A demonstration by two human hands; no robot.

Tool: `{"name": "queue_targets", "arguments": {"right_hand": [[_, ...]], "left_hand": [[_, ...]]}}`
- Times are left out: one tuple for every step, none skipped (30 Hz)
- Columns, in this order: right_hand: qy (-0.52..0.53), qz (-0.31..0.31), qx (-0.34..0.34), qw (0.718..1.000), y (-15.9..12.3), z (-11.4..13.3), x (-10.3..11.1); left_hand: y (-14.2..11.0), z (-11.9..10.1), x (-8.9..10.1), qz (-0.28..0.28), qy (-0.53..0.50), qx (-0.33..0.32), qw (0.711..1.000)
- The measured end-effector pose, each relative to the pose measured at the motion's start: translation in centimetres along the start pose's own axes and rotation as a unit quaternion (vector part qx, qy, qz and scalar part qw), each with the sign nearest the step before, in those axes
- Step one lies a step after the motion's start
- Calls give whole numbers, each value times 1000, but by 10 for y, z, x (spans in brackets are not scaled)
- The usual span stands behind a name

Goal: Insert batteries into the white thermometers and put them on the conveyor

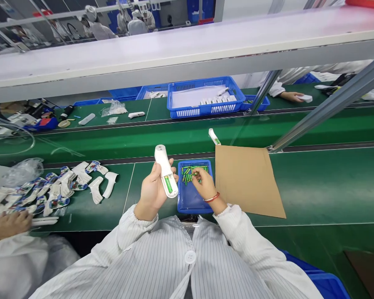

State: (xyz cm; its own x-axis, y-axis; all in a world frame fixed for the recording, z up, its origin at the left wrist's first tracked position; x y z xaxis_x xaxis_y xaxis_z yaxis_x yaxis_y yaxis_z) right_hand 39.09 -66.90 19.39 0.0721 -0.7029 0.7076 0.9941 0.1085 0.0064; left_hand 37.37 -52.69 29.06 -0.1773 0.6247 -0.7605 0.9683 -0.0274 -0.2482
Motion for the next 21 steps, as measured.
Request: {"name": "queue_targets", "arguments": {"right_hand": [[81, -48, 31, 995, -7, 16, 19], [168, -84, 73, 979, -16, 32, 37], [227, -97, 114, 962, -25, 48, 53], [252, -88, 154, 951, -33, 63, 65], [245, -71, 189, 948, -41, 77, 73], [219, -54, 219, 949, -48, 88, 79], [184, -42, 243, 951, -53, 97, 82], [149, -42, 261, 953, -57, 103, 84], [120, -50, 272, 953, -59, 107, 84], [100, -62, 279, 953, -60, 109, 84], [86, -78, 281, 953, -60, 110, 84], [79, -92, 281, 952, -59, 110, 83], [75, -103, 280, 952, -58, 110, 83], [74, -108, 279, 951, -57, 110, 82], [75, -105, 280, 951, -56, 110, 81], [81, -97, 281, 951, -56, 111, 79], [90, -86, 282, 951, -55, 111, 77], [101, -74, 284, 951, -54, 111, 76], [114, -65, 284, 950, -54, 111, 75], [125, -59, 284, 949, -54, 110, 73], [132, -57, 282, 949, -54, 110, 73]], "left_hand": [[0, 0, -2, 6, 1, -3, 1000], [-1, 0, -4, 11, 4, -6, 1000], [-1, 0, -5, 15, 7, -9, 1000], [-2, 1, -7, 17, 12, -11, 1000], [-3, 2, -8, 16, 18, -13, 1000], [-3, 2, -9, 14, 23, -15, 1000], [-4, 2, -10, 14, 27, -18, 999], [-5, 2, -11, 15, 30, -22, 999], [-5, 2, -11, 16, 32, -28, 999], [-6, 1, -12, 18, 34, -35, 999], [-7, 0, -12, 19, 35, -44, 998], [-8, -1, -12, 19, 37, -53, 998], [-8, -2, -12, 19, 39, -60, 997], [-9, -3, -12, 19, 41, -67, 997], [-9, -4, -12, 19, 43, -72, 996], [-10, -4, -12, 20, 45, -76, 996], [-10, -4, -11, 21, 47, -79, 996], [-10, -4, -11, 22, 48, -82, 995], [-10, -4, -11, 24, 49, -84, 995], [-10, -4, -11, 25, 49, -85, 995], [-9, -3, -11, 27, 48, -85, 995]]}}
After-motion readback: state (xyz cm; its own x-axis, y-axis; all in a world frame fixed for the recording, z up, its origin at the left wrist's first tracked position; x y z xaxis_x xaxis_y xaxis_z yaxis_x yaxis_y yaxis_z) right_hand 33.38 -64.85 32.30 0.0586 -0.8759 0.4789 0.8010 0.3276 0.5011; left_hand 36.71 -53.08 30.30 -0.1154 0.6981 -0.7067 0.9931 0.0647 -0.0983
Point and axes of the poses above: each hand's wrist, its own y-axis towards the middle knuckle, its own x-axis out of the back of the hand, z = x × y, the point moved 5 cm from there along y, towards the middle knuckle, and after that the axes turned 5 degrees about -x, right-handed, at the moved point
